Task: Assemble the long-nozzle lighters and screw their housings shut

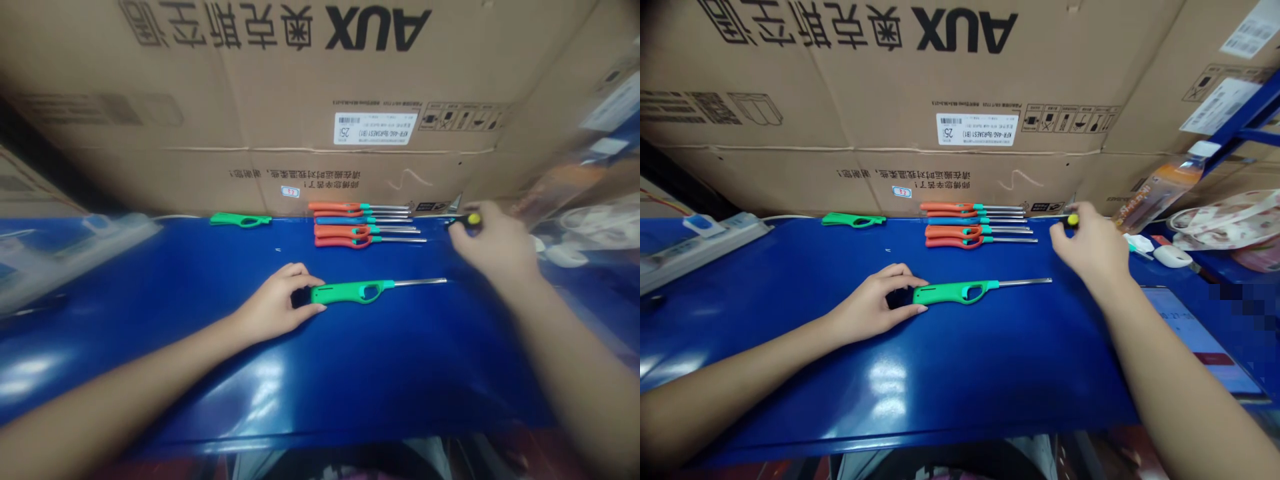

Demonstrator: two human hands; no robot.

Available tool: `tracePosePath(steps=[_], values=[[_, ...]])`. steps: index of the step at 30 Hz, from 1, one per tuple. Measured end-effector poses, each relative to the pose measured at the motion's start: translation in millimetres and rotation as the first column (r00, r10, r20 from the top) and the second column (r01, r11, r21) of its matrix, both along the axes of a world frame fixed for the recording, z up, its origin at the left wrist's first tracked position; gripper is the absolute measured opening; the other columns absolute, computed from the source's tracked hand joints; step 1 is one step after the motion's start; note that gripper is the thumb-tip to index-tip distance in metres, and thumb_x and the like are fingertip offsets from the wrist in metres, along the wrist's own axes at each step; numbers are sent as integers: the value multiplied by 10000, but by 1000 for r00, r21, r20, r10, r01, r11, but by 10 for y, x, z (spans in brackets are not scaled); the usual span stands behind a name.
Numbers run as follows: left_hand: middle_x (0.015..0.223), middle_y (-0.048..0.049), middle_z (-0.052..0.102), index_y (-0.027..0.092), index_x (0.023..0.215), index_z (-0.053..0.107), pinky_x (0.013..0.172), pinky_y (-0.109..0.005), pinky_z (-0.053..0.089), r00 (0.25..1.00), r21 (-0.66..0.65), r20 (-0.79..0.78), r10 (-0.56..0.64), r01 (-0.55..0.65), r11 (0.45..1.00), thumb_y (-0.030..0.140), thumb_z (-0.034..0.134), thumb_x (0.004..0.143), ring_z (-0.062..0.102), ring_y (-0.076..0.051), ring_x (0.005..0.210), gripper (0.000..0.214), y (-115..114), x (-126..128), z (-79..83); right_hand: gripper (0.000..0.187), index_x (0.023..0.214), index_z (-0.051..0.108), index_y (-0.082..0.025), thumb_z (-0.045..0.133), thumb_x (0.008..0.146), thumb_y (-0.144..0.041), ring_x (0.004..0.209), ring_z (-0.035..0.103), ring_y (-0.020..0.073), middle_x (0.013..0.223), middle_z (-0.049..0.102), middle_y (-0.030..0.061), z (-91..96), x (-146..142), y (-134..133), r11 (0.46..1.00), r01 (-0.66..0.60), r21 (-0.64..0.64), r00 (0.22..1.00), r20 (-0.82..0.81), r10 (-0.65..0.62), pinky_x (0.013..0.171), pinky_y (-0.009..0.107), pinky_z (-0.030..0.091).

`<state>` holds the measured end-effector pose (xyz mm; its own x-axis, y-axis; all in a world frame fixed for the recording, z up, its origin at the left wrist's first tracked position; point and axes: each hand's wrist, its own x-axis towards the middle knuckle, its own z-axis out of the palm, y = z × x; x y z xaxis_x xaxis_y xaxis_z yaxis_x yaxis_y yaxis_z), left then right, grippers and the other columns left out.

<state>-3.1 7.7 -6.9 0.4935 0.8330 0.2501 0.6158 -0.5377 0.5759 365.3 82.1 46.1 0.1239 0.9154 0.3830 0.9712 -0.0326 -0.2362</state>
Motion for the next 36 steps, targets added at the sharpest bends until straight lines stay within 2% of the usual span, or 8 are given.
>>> tracePosePath(steps=[2, 5, 9, 13, 19, 23, 30, 36], values=[[1053, -74, 661, 206, 1169, 718, 942, -442, 516, 1000, 3, -1, 5, -5, 1000, 363, 734, 899, 624, -241, 994, 312, -25, 33, -19, 294, 1126, 666, -156, 552, 907, -316, 780, 649, 240, 865, 679, 141, 48, -100, -95, 946, -2, 324, 971, -227, 80, 744, 387, 497], [1130, -87, 668, 213, 1227, 695, 959, -439, 504, 999, 42, -47, -19, 21, 999, 422, 747, 890, 614, -253, 1047, 400, -44, 57, -16, 151, 965, 662, -202, 642, 891, -332, 580, 555, 148, 769, 627, 54, 54, -321, -240, 785, -106, 610, 766, -454, 456, 585, 313, 467], [1219, -93, 663, 229, 1290, 660, 1002, -447, 478, 982, 159, -188, -18, 48, 986, 604, 798, 777, 605, -279, 1119, 650, 53, -93, 125, 217, 1004, 627, -235, 653, 917, -432, 414, 495, 117, 617, 566, -41, -61, -745, -422, 819, -313, 481, 518, -637, 571, 411, 268, 388], [1066, -85, 718, 201, 1130, 730, 924, -414, 497, 911, 284, -381, 155, -44, 958, 518, 736, 860, 631, -285, 1021, 417, 246, -418, 324, 274, 1043, 601, -239, 658, 915, -475, 428, 478, 94, 677, 579, -45, -269, -1181, -513, 802, -533, 269, 371, -778, 507, 398, 247, 373], [1103, -100, 681, 203, 1103, 748, 900, -407, 501, 859, 305, -428, 280, -155, 940, 474, 751, 825, 614, -310, 1061, 389, 381, -675, 356, 299, 1131, 610, -265, 637, 932, -486, 508, 517, 100, 834, 621, -11, -428, -1605, -355, 715, -668, 208, 367, -743, 559, 462, 259, 438], [1158, -107, 664, 199, 1138, 742, 903, -391, 494, 861, 293, -424, 280, -162, 942, 508, 743, 832, 608, -304, 1082, 435, 387, -671, 282, 299, 1145, 612, -267, 635, 929, -472, 505, 517, 116, 772, 594, -25, -432, -1795, -230, 715, -664, 219, 358, -746, 561, 469, 267, 451], [1157, -113, 667, 181, 1145, 743, 876, -393, 489, 856, 275, -429, 288, -180, 944, 562, 691, 869, 609, -303, 1042, 473, 414, -675, 197, 323, 1152, 608, -253, 634, 927, -483, 543, 539, 97, 992, 680, 23, -475, -1910, -121, 718, -655, 237, 349, -748, 565, 486, 257, 473], [1137, -103, 668, 196, 1132, 744, 872, -374, 485, 865, 268, -407, 293, -194, 944, 569, 693, 859, 609, -290, 1040, 465, 424, -682, 174, 326, 1123, 606, -261, 646, 911, -505, 496, 522, 98, 869, 658, -1, -483, -1891, -117, 729, -647, 225, 338, -772, 538, 456, 259, 451]])
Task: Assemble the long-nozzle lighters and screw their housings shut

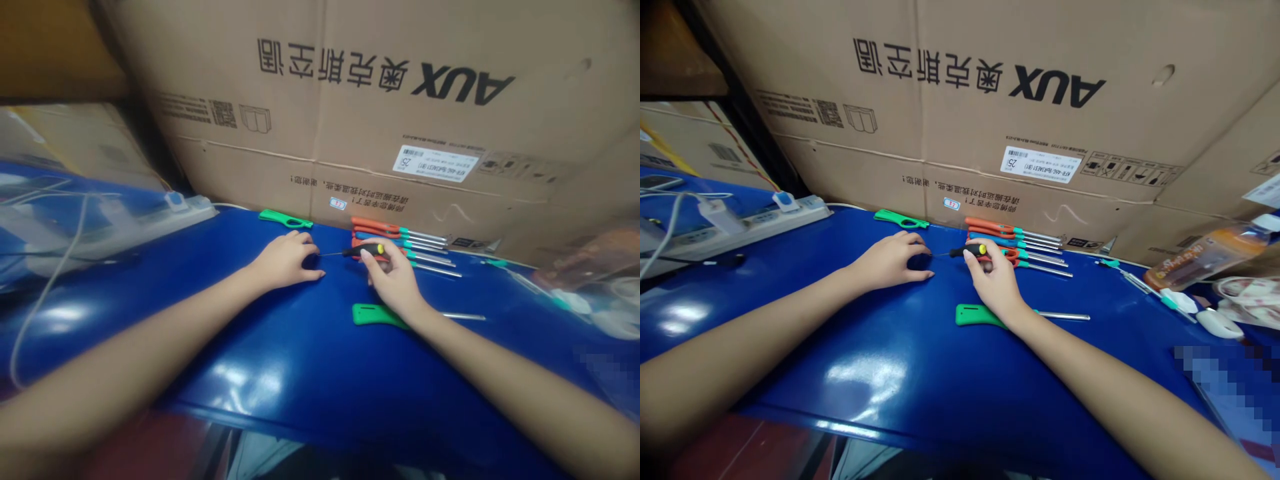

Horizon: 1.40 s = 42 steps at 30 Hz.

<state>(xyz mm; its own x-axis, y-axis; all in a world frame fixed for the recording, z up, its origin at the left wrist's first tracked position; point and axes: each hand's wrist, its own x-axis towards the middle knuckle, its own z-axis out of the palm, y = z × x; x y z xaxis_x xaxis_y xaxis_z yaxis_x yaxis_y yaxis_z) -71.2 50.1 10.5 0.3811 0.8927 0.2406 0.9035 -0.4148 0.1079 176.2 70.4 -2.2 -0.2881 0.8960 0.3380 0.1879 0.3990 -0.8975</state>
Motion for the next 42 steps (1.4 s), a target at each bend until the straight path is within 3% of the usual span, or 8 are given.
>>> tracePosePath(steps=[9, 14, 17, 21, 26, 30, 38, 42], values=[[1151, -113, 683, 186, 1136, 740, 921, -434, 496, 989, 1, 147, -29, 29, 1000, 509, 771, 806, 615, -316, 1073, 463, -15, 33, 31, 348, 1072, 615, -240, 690, 879, -520, 449, 522, 94, 779, 653, -11, 167, 124, -139, 998, 44, -36, 995, -92, -47, 415, 254, 454], [1055, -67, 730, 187, 1160, 716, 813, -315, 562, 922, -54, 384, -47, 73, 996, 477, 724, 870, 688, -190, 906, 410, -169, 283, 50, 269, 1004, 656, -226, 709, 890, -464, 441, 520, 81, 720, 630, -30, 324, 412, -332, 987, 154, -54, 964, -209, -162, 405, 230, 408], [873, -42, 750, 166, 1015, 740, 741, -300, 570, 723, -269, 684, 99, 124, 955, 353, 767, 812, 694, -169, 785, 278, -299, 465, 74, 200, 990, 671, -237, 703, 908, -417, 455, 528, 94, 701, 624, -28, 344, 607, -432, 976, 216, -33, 943, -252, -217, 429, 246, 427], [811, -59, 767, 151, 919, 757, 602, -263, 557, 541, -509, 787, 298, 296, 808, 286, 642, 884, 674, -141, 664, 181, -442, 629, 136, 138, 1015, 687, -259, 676, 933, -370, 489, 543, 117, 700, 605, -21, 298, 778, -486, 966, 254, 43, 922, -312, -229, 452, 274, 443], [931, -92, 794, 149, 990, 803, 632, -206, 568, 260, -549, 835, 485, 436, 713, 270, 624, 931, 693, -117, 714, 224, -525, 708, 187, 128, 1031, 695, -257, 652, 946, -343, 464, 527, 120, 679, 596, -29, 263, 853, -504, 969, 239, 63, 918, -338, -205, 441, 286, 415], [917, -91, 800, 137, 959, 822, 686, -172, 579, 138, -578, 797, 588, 459, 675, 279, 712, 903, 703, -107, 733, 189, -540, 737, 197, 129, 1038, 708, -247, 667, 942, -323, 454, 527, 123, 653, 607, -27, 257, 878, -532, 977, 200, 70, 920, -357, -163, 425, 290, 397], [906, -69, 812, 159, 948, 830, 686, -143, 588, 92, -609, 749, 656, 486, 626, 289, 830, 824, 713, -89, 718, 179, -543, 754, 154, 121, 1039, 717, -270, 667, 946, -330, 466, 532, 120, 673, 615, -23, 210, 870, -554, 988, 154, 12, 931, -336, -141, 416, 290, 404], [854, -38, 812, 197, 921, 833, 690, -140, 582, 164, -591, 797, 582, 412, 693, 275, 895, 745, 714, -84, 717, 202, -531, 760, 120, 130, 1034, 724, -255, 674, 938, -327, 448, 532, 116, 657, 613, -23, 214, 865, -537, 990, 138, -17, 924, -358, -135, 410, 286, 402]])
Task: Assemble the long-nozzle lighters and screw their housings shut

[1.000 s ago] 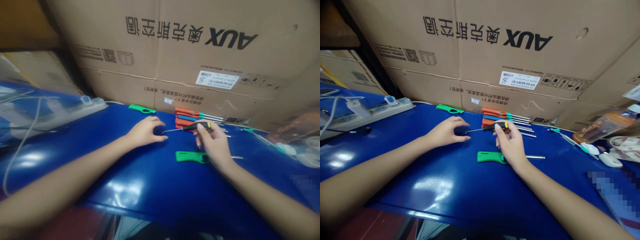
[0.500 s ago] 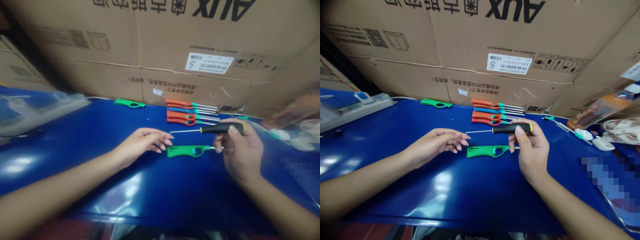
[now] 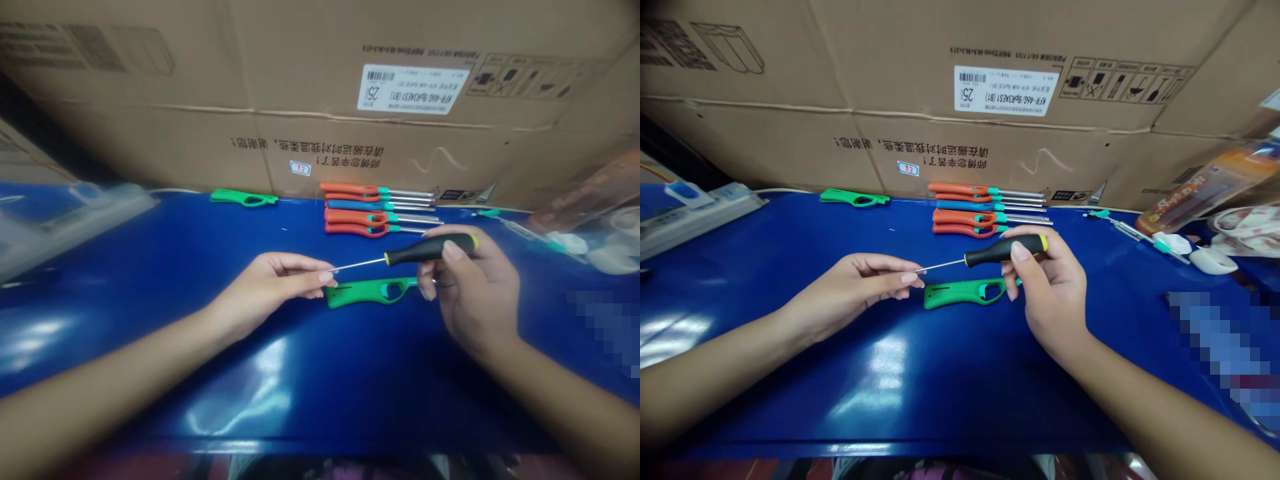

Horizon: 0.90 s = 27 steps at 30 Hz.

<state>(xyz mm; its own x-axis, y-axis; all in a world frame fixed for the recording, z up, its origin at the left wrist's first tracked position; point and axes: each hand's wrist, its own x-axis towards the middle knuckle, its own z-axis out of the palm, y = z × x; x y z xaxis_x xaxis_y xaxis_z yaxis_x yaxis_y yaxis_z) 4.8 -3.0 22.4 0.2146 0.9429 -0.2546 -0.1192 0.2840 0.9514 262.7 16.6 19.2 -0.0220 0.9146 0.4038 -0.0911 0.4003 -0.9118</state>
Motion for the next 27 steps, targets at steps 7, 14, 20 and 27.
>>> tracePosePath(steps=[7, 14, 20, 27], values=[[760, -3, 790, 190, 831, 816, 634, -158, 549, 943, 341, -327, 61, 57, 938, 262, 855, 771, 688, -90, 651, 102, -23, -13, 3, 133, 991, 712, -221, 668, 925, -327, 433, 526, 107, 621, 589, -39, 21, -29, 18, 996, 3, -92, 999, -47, -7, 417, 264, 386], [800, 4, 774, 175, 833, 786, 686, -179, 526, 837, 669, -515, 185, 257, 697, 218, 790, 852, 694, -97, 714, 47, -79, -48, -27, 128, 898, 701, -192, 671, 887, -316, 398, 477, 97, 574, 537, -45, 68, -70, 30, 984, -23, -178, 991, -132, -1, 381, 241, 330], [798, 5, 765, 166, 840, 780, 682, -169, 517, 825, 719, -524, 213, 293, 631, 197, 788, 857, 689, -87, 704, 36, -73, -56, -16, 106, 849, 697, -192, 661, 873, -289, 410, 471, 99, 571, 516, -43, 73, -76, 49, 976, -49, -211, 986, -168, 13, 389, 246, 335], [812, -11, 766, 166, 870, 783, 674, -192, 524, 813, 728, -548, 198, 346, 592, 209, 773, 874, 692, -105, 706, 44, -63, -73, -63, 111, 918, 708, -196, 647, 915, -289, 441, 505, 107, 587, 537, -43, 0, -40, 30, 992, 13, -123, 997, -69, -22, 417, 257, 367]])
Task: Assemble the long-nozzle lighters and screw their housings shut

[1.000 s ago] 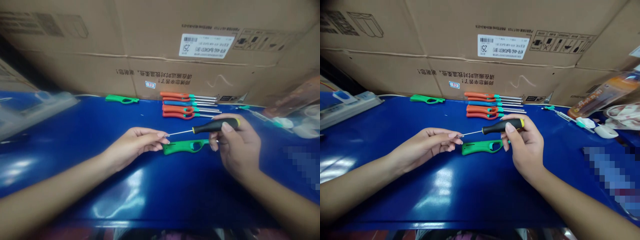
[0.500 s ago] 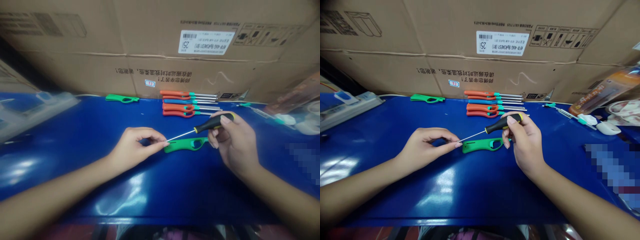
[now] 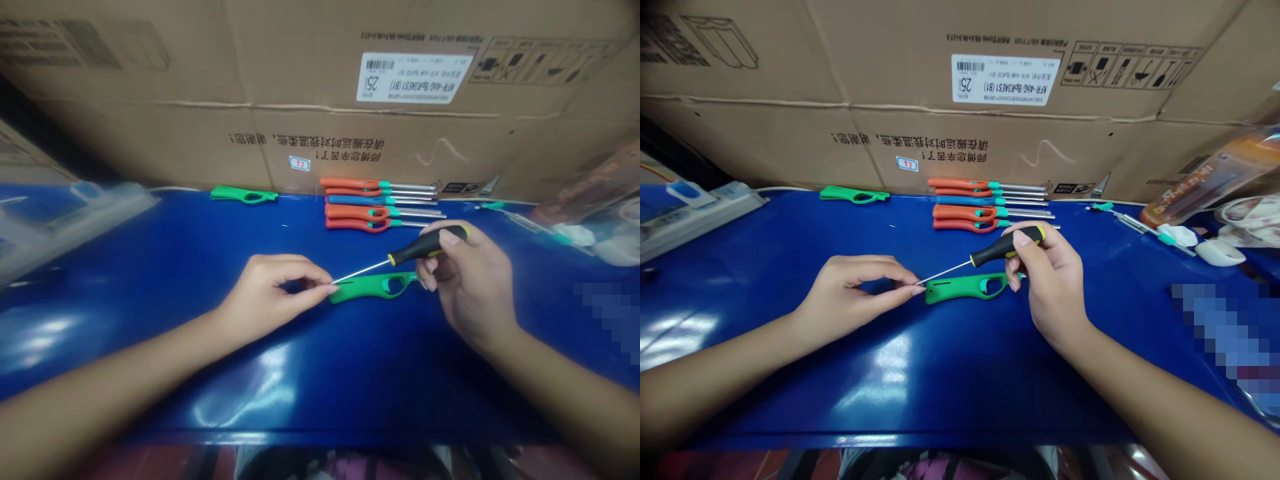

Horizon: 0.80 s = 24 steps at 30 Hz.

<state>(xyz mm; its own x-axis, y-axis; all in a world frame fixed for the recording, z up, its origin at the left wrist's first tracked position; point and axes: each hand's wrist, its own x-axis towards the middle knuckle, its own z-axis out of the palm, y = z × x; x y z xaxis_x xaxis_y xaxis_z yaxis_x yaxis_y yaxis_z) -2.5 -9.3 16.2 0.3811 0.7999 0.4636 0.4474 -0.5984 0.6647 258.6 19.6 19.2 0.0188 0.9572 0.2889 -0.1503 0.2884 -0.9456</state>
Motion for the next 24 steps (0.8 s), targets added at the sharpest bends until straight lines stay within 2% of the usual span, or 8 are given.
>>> tracePosePath(steps=[6, 10, 12, 14, 17, 19, 22, 24], values=[[863, -22, 776, 187, 907, 780, 697, -219, 533, 994, 3, -104, 17, -17, 1000, 249, 717, 921, 702, -129, 743, 89, -9, -14, -4, 70, 918, 713, -237, 679, 916, -299, 447, 485, 114, 585, 511, -43, -47, 21, 6, 999, 8, 52, 997, 78, -12, 414, 275, 372], [862, -28, 774, 179, 925, 771, 705, -238, 532, 975, 20, -222, -29, 34, 999, 233, 671, 950, 698, -138, 759, 117, -11, -20, -5, 79, 981, 712, -292, 652, 933, -309, 480, 506, 146, 646, 557, -14, -22, 68, -59, 977, -23, 213, 963, 268, -36, 436, 316, 394], [859, -40, 770, 167, 930, 768, 720, -261, 532, 947, 51, -317, -59, 80, 996, 217, 637, 966, 697, -154, 772, 145, -17, -22, -14, 126, 1041, 701, -309, 633, 937, -290, 576, 572, 171, 773, 640, 15, 24, 92, -118, 946, -70, 315, 904, 421, -74, 515, 344, 464], [855, -55, 763, 152, 924, 767, 726, -284, 530, 912, 73, -405, -73, 112, 991, 210, 608, 978, 697, -172, 773, 177, -30, -22, -22, 206, 1105, 681, -316, 625, 921, -244, 675, 618, 188, 886, 687, 30, 83, 105, -176, 896, -188, 403, 840, 538, -66, 601, 360, 513], [818, -57, 749, 149, 897, 763, 691, -288, 514, 888, 67, -453, -77, 121, 990, 219, 605, 977, 689, -178, 734, 191, -58, -13, -15, 376, 1201, 650, -314, 633, 857, -164, 767, 659, 207, 955, 708, 40, 153, 109, -234, 795, -349, 495, 807, 591, -14, 656, 368, 550], [819, -44, 753, 158, 898, 765, 690, -271, 514, 898, 8, -424, -120, 136, 991, 215, 627, 963, 696, -168, 734, 163, -73, -3, 5, 467, 1253, 640, -302, 646, 815, -140, 828, 691, 226, 1008, 720, 60, 172, 112, -248, 761, -367, 535, 812, 584, -18, 684, 381, 577], [863, -27, 773, 174, 910, 778, 714, -243, 527, 914, -125, -346, -210, 177, 976, 193, 664, 932, 716, -152, 769, 117, -86, 9, 44, 557, 1309, 631, -297, 678, 777, -137, 842, 720, 242, 1060, 734, 81, 167, 121, -245, 745, -342, 573, 825, 563, -55, 681, 389, 600], [862, -23, 777, 183, 903, 788, 705, -238, 531, 918, -191, -318, -237, 183, 964, 190, 678, 916, 720, -152, 768, 111, -93, 17, 66, 621, 1359, 597, -323, 694, 775, -136, 816, 728, 241, 1038, 743, 66, 159, 116, -237, 740, -357, 570, 827, 562, -34, 668, 390, 605]])
